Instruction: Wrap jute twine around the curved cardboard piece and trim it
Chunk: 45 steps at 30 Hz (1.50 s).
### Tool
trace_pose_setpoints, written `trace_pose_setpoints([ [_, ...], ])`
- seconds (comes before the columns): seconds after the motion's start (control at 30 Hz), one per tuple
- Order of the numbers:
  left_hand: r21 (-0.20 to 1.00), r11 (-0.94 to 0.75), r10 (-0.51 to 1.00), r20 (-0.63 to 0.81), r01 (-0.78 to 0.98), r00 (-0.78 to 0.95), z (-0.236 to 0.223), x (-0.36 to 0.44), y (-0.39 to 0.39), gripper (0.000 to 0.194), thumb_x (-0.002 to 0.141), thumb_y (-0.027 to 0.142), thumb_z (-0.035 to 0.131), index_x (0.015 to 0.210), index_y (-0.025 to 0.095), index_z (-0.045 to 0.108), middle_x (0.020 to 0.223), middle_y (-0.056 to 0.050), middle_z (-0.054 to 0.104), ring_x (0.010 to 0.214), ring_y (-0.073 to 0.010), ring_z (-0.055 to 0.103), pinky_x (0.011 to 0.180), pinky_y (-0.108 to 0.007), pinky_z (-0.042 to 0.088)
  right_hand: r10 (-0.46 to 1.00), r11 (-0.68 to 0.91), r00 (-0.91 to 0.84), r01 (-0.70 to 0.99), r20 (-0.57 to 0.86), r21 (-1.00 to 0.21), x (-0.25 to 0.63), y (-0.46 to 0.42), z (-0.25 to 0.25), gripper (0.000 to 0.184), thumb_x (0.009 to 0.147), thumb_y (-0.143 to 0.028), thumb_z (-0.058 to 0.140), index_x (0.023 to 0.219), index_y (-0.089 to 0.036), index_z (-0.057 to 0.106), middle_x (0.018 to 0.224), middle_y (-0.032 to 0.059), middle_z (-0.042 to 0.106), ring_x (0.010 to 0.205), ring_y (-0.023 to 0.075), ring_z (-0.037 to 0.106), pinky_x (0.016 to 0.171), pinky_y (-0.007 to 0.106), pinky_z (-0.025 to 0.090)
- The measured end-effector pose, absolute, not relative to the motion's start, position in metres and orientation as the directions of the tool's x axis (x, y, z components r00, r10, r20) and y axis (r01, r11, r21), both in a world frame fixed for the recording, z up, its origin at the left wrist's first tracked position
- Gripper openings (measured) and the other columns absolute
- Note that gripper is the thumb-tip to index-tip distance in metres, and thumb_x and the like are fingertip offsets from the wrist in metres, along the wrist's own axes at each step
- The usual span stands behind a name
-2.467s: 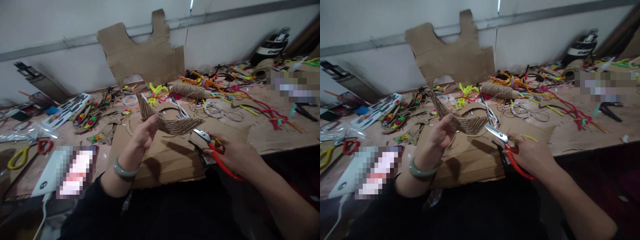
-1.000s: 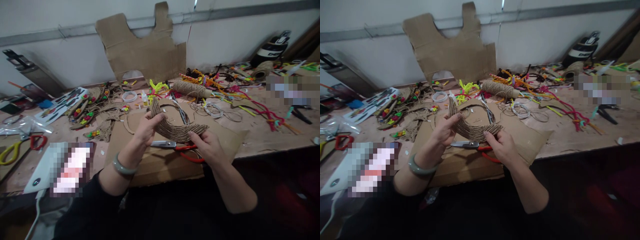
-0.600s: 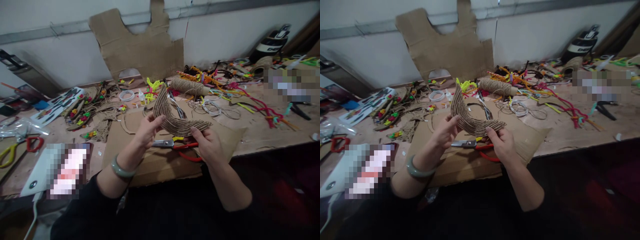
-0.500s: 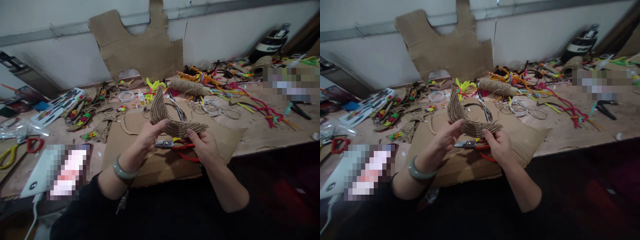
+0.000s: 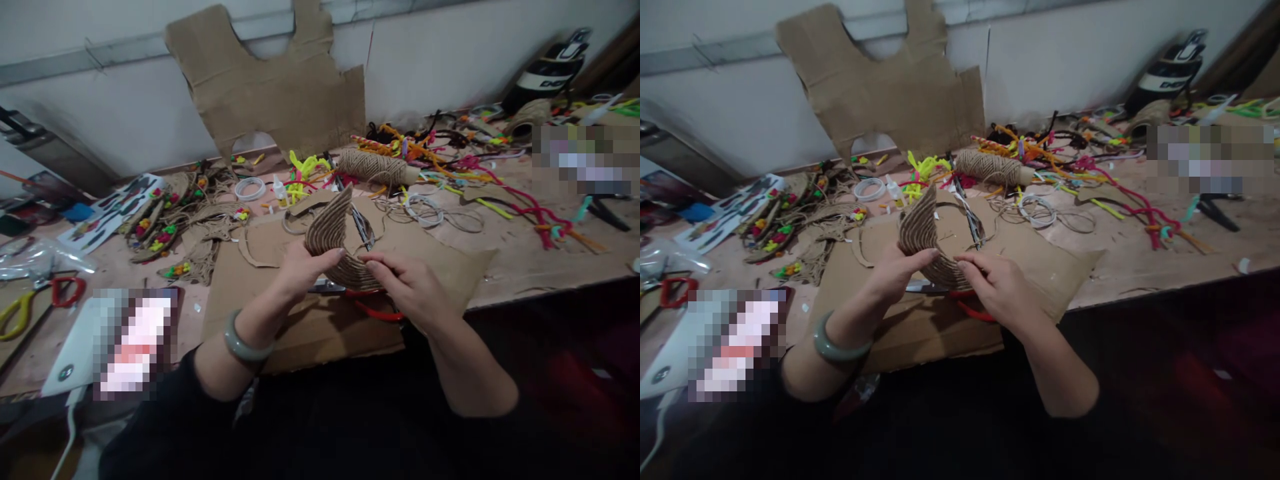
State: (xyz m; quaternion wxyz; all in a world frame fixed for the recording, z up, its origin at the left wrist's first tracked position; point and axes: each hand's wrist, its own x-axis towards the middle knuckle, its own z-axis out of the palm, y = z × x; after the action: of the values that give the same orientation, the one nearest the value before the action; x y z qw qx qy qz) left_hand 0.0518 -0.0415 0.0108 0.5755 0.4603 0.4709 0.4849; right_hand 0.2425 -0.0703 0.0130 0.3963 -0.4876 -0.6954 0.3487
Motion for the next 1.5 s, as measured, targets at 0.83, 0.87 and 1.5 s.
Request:
trace_pose_setpoints([
  [0.83,0.927,0.201,0.974,-0.155,-0.316,0.165,0.007,0.058,-0.045,0.023,0.063,0.03,0.081,0.079,0.015,0.074,0.079,-0.006,0.075,0.069,-0.0164,0.066,0.071,-0.031,0.056,0.844,0.518,-0.141,0.463,0.517,-0.719,0.219,-0.077,0.002,0.022,0.091,-0.024,0.052,0.101,-0.023,0.072,0.097,0.0055,0.076,0.09,0.0194,0.07,0.085,0.036,0.055],
  [0.87,0.926,0.207,0.973,-0.161,-0.316,0.164,0.008,0.059,-0.045,0.023,0.063,0.029,0.081,0.079,0.015,0.074,0.079,-0.006,0.074,0.069,-0.0161,0.066,0.071,-0.031,0.056,0.838,0.527,-0.142,0.458,0.527,-0.716,0.219,-0.077,0.002,0.022,0.091,-0.023,0.052,0.101,-0.022,0.072,0.097,0.0055,0.076,0.09,0.019,0.07,0.084,0.035,0.055],
  [1.5,0.964,0.166,0.978,-0.134,-0.207,0.161,0.01,0.057,-0.046,0.019,0.064,0.028,0.079,0.074,0.014,0.071,0.071,-0.004,0.07,0.063,-0.0151,0.062,0.062,-0.029,0.052,0.972,0.216,-0.154,0.31,0.175,-0.926,0.225,-0.069,0.003,0.034,0.091,-0.044,0.049,0.073,-0.019,0.064,0.063,0.0001,0.06,0.06,0.0127,0.055,0.054,0.024,0.042],
])
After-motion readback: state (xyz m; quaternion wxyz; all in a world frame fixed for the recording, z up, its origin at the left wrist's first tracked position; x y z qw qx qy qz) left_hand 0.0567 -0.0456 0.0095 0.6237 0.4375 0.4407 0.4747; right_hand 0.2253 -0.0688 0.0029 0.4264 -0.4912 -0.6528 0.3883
